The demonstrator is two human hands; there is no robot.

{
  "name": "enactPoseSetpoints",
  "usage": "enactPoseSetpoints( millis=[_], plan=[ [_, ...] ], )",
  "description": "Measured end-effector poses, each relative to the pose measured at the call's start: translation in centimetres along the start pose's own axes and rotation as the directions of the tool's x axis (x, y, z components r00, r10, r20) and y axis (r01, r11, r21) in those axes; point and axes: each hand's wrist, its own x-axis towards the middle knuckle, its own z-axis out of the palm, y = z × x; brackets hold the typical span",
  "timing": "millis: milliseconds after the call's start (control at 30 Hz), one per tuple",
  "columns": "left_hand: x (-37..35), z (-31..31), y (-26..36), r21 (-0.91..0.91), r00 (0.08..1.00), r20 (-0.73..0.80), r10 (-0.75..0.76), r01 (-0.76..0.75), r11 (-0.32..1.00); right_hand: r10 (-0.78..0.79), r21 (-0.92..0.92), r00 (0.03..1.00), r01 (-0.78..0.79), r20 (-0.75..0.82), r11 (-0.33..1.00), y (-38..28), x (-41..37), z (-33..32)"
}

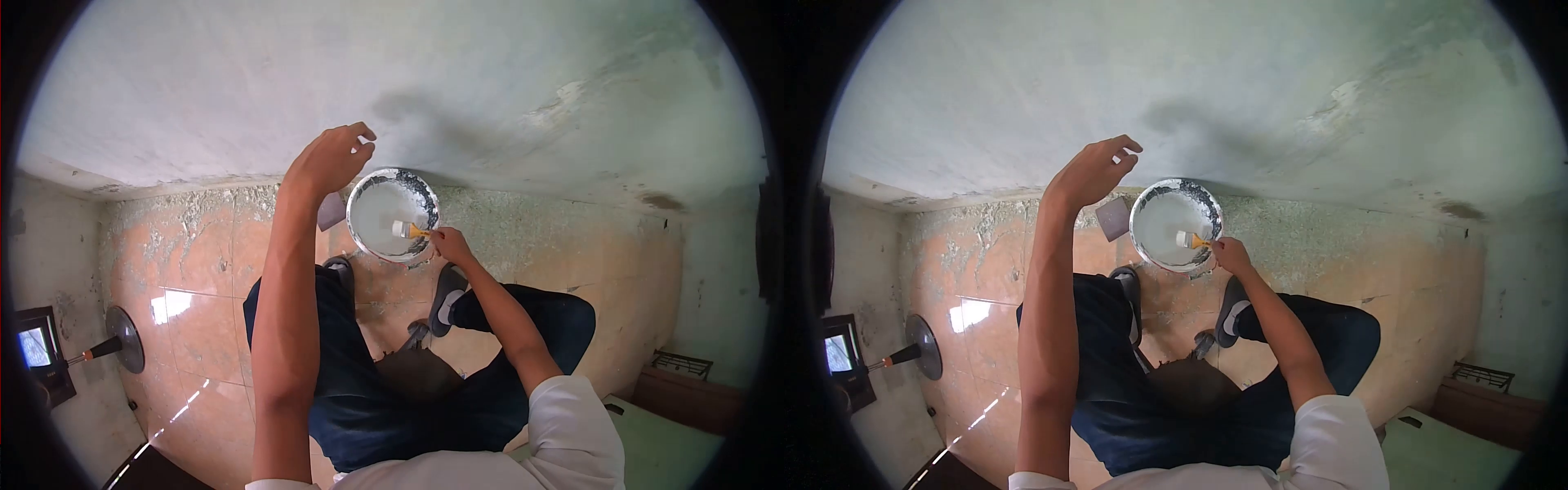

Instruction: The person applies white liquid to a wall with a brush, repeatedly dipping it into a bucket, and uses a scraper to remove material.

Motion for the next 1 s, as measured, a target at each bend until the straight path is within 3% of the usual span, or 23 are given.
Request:
enactPoseSetpoints(
  millis=[33, 67, 133, 267, 367, 400, 467, 600, 667, 767, 867, 933, 1000],
  plan=[
    [0.1, 0.0, -0.2, 0.005, 1.000, 0.007, 0.003, -0.003, 1.000, 0.096, 0.282, 0.990, -0.121, 0.101, 0.952, -0.1, -0.8, -0.8],
    [0.1, -0.1, -0.3, 0.009, 1.000, 0.009, 0.008, -0.008, 1.000, 0.094, 0.283, 0.992, -0.115, 0.088, 0.952, -0.3, -1.7, -1.5],
    [-0.1, 0.0, -0.6, 0.013, 0.999, -0.002, 0.042, -0.042, 0.999, 0.143, 0.608, 0.983, -0.183, 0.114, 0.773, -1.4, -3.5, -3.1],
    [-0.5, 0.1, -0.4, 0.018, 0.995, -0.045, 0.090, -0.089, 0.996, 0.093, 0.723, 0.992, -0.129, 0.090, 0.678, -3.8, -6.8, -7.5],
    [-1.1, 0.0, 0.1, -0.036, 0.988, -0.093, 0.122, -0.126, 0.991, 0.044, 0.924, 0.987, -0.157, 0.151, 0.349, -5.1, -9.6, -10.3],
    [-1.2, 0.2, 0.1, -0.071, 0.984, -0.108, 0.142, -0.150, 0.986, 0.032, 0.924, 0.991, -0.135, 0.133, 0.359, -5.5, -10.7, -11.2],
    [-1.6, 0.1, 0.2, -0.060, 0.966, -0.167, 0.198, -0.210, 0.976, -0.092, 0.976, 0.989, -0.096, 0.116, 0.195, -7.1, -13.0, -13.2],
    [-4.2, 0.3, 1.2, -0.225, 0.925, -0.331, 0.188, -0.271, 0.936, -0.179, 0.985, 0.984, 0.009, 0.022, 0.171, -12.8, -19.0, -19.0],
    [-5.8, 0.6, 1.5, -0.255, 0.908, -0.362, 0.210, -0.313, 0.915, -0.332, 0.995, 0.943, 0.041, -0.007, 0.094, -14.1, -20.5, -22.2],
    [-7.6, 1.1, 2.3, -0.280, 0.919, -0.323, 0.227, -0.322, 0.905, -0.415, 0.978, 0.902, 0.177, -0.117, 0.110, -16.1, -22.2, -27.9],
    [-8.4, 1.9, 2.1, -0.298, 0.908, -0.301, 0.290, -0.378, 0.876, -0.418, 0.959, 0.878, 0.279, -0.232, 0.054, -19.6, -25.6, -34.9],
    [-10.3, 1.9, 3.3, -0.325, 0.913, -0.318, 0.255, -0.358, 0.876, -0.434, 0.948, 0.858, 0.317, -0.275, 0.027, -20.5, -26.5, -40.4],
    [-10.9, 2.7, 1.8, -0.323, 0.893, -0.374, 0.251, -0.379, 0.867, -0.434, 0.866, 0.812, 0.484, -0.391, 0.125, -22.4, -28.8, -46.0]
  ],
)
